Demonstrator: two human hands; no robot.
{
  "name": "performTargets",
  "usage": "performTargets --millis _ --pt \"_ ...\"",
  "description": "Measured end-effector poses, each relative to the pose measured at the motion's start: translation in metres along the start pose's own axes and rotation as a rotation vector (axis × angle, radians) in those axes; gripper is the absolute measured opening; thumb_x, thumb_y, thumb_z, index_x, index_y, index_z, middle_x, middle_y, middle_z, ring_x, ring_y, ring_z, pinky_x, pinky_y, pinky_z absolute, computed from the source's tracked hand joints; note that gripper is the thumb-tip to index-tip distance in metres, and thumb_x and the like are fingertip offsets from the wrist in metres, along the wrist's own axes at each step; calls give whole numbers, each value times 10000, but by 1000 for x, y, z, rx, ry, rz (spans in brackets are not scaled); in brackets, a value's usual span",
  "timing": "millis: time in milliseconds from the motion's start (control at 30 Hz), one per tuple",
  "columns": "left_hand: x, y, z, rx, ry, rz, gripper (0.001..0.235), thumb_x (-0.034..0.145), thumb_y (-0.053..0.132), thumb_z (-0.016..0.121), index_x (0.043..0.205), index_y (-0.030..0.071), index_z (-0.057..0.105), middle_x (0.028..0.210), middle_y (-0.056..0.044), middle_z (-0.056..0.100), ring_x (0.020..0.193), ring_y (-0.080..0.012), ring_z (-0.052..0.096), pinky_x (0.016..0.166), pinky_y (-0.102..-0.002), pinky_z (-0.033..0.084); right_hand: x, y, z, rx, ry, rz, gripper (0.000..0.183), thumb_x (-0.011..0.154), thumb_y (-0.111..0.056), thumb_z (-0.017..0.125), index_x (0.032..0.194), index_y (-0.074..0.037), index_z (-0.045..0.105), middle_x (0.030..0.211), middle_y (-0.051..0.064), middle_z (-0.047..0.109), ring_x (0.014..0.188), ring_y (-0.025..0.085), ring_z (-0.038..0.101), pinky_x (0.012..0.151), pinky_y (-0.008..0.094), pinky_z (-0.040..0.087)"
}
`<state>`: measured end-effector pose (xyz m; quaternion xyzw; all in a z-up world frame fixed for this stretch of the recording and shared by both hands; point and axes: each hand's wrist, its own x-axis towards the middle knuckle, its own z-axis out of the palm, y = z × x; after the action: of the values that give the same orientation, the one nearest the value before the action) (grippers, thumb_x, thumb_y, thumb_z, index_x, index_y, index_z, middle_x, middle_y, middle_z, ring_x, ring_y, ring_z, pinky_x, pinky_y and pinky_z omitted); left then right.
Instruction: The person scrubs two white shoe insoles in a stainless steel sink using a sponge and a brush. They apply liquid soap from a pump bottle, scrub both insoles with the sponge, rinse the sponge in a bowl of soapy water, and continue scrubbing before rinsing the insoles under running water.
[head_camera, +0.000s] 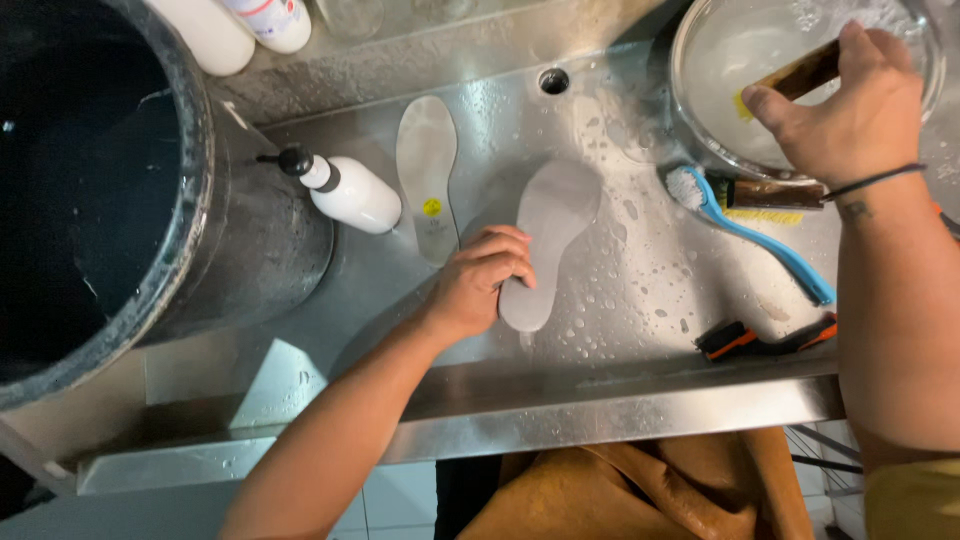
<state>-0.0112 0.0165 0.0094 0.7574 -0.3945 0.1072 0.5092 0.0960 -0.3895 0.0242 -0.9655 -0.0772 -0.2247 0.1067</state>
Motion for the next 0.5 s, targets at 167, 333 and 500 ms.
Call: performTargets --millis 167,333,500 --pt "-12 1 -15 246 -467 -248 486 736 -260 450 1007 112 609 1145 36 548 1279 -278 381 912 -393 468 -1 15 15 -48 -99 57 595 945 -553 853 890 -27 580 969 195 617 870 345 590 757 402 486" --pt "-28 27 -22 618 -876 -440 655 754 -47 471 1368 177 509 1492 67 404 1413 -208 251 1135 -454 203 7 -19 -10 -30 67 40 625 948 -485 920 908 -3 524 1007 176 586 902 321 574 769 387 497" --pt "-46 34 5 623 -1033 -529 577 920 291 503 1453 129 352 1581 -2 223 1451 -191 178 1155 -459 132 -13 -151 -27 486 -83 -320 892 805 -383 770 1425 137 395 1365 388 468 1293 513 427 1059 587 390"
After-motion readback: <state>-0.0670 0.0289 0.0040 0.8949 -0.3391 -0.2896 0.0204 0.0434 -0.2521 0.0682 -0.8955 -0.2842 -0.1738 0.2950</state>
